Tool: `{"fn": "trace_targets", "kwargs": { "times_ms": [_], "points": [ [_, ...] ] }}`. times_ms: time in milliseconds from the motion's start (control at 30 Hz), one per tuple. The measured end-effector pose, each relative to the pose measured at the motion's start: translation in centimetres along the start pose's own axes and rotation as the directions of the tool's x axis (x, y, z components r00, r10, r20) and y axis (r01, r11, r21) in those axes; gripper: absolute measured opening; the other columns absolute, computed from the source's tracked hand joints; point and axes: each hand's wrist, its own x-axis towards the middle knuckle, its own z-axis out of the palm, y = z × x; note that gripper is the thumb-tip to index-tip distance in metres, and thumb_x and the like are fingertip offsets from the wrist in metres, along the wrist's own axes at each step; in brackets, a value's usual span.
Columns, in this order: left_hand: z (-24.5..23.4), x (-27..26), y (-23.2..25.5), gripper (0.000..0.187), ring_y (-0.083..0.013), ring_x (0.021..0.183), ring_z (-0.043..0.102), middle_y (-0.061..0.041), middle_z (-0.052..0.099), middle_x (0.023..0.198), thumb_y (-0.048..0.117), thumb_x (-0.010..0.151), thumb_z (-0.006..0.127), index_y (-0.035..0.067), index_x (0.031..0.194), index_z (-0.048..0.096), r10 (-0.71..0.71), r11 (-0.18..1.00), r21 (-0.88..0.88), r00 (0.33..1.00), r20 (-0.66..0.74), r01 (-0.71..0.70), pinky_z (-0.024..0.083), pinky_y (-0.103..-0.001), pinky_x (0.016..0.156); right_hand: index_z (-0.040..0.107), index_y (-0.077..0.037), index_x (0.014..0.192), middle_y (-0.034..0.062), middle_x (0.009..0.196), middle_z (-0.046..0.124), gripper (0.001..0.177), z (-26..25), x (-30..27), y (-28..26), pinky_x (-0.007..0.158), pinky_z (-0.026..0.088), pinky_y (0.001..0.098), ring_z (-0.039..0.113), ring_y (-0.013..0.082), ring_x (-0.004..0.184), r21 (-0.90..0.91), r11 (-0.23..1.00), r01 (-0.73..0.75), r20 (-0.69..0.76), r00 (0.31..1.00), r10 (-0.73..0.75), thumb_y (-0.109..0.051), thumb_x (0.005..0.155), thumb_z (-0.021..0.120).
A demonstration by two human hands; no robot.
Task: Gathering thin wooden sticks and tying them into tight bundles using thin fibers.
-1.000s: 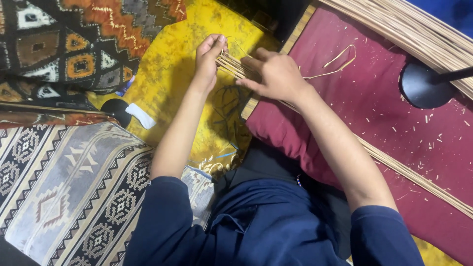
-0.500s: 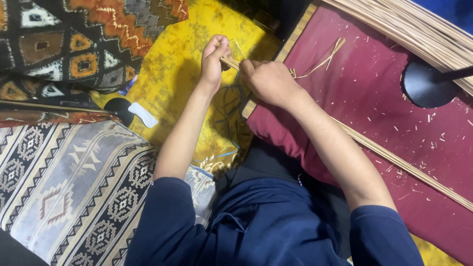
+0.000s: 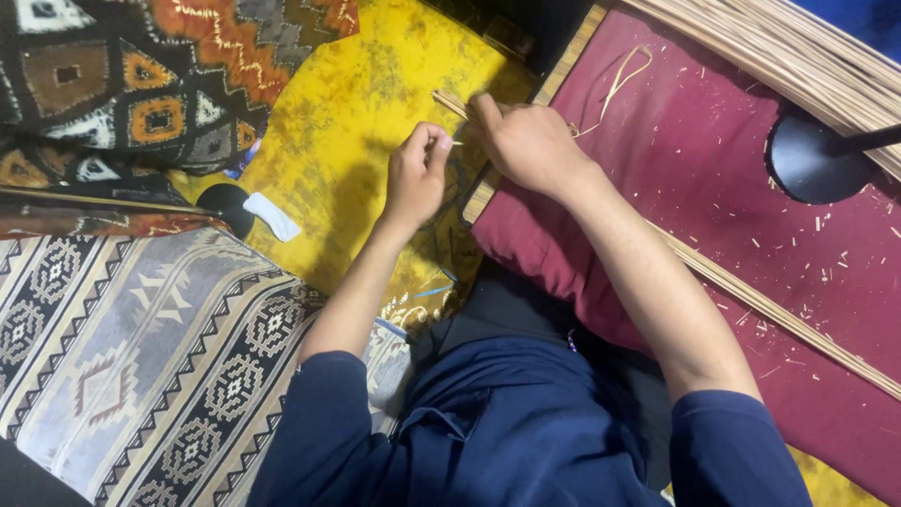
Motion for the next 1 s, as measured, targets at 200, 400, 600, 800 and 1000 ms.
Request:
{"fn": "trace_targets", "kwargs": {
  "times_ms": [200,400,600,800,1000],
  "points": [
    [-0.4,0.3,4.0,0.026,-0.0270,0.091,0.059,-0.003,0.056,0.087,0.026,0.106,0.056,0.011,0.088,0.063,0.482,0.834,0.243,0.868,0.119,-0.496,0.049,-0.040,0.082,0.044,-0.006,0.105,0.0181,0.067,0.064,0.034,0.8,-0.6,0.6,0.056,0.055,0.0605,0.068,0.0482,0.062,0.094,0.995,-0.040,0.007,0.999,0.040,-0.025,0.094,0.068],
    [0.4,1.9,3.5,0.022,-0.0274,0.101,0.062,-0.002,0.063,0.097,0.027,0.106,0.058,0.012,0.091,0.061,0.539,0.793,0.261,0.834,0.118,-0.550,0.047,-0.038,0.086,0.059,0.001,0.100,0.0203,0.081,0.068,0.020,-2.6,-2.2,0.1,0.061,0.056,0.0556,0.071,0.0482,0.073,0.238,0.971,-0.033,-0.010,0.999,0.037,-0.018,0.097,0.066],
    [1.4,2.1,1.8,0.019,-0.0258,0.101,0.067,0.000,0.069,0.098,0.026,0.107,0.059,0.013,0.093,0.061,0.538,0.800,0.223,0.830,0.143,-0.557,0.048,-0.039,0.090,0.069,0.001,0.105,0.0183,0.088,0.068,0.015,-3.6,-5.3,1.9,0.070,0.058,0.0543,0.072,0.0459,0.084,0.201,0.977,-0.067,-0.005,0.998,0.069,-0.012,0.098,0.069],
    [2.4,3.2,1.9,0.015,-0.0269,0.097,0.067,-0.002,0.065,0.094,0.022,0.105,0.058,0.013,0.093,0.060,0.608,0.691,0.266,0.740,0.289,-0.672,0.050,-0.040,0.086,0.069,-0.003,0.099,0.0156,0.082,0.064,0.012,-2.6,-8.0,2.7,0.065,0.056,0.0545,0.070,0.0442,0.078,0.167,0.980,-0.105,-0.030,0.993,0.112,-0.015,0.095,0.069],
    [4.6,3.3,2.6,0.017,-0.0246,0.094,0.067,-0.002,0.062,0.089,0.025,0.105,0.054,0.014,0.093,0.058,0.618,0.587,0.356,0.686,0.384,-0.727,0.049,-0.039,0.093,0.065,-0.007,0.103,0.0133,0.084,0.064,0.009,0.3,-9.0,3.3,0.065,0.055,0.0534,0.071,0.0431,0.083,0.267,0.956,-0.126,-0.101,0.982,0.158,-0.015,0.099,0.066]
  ]
}}
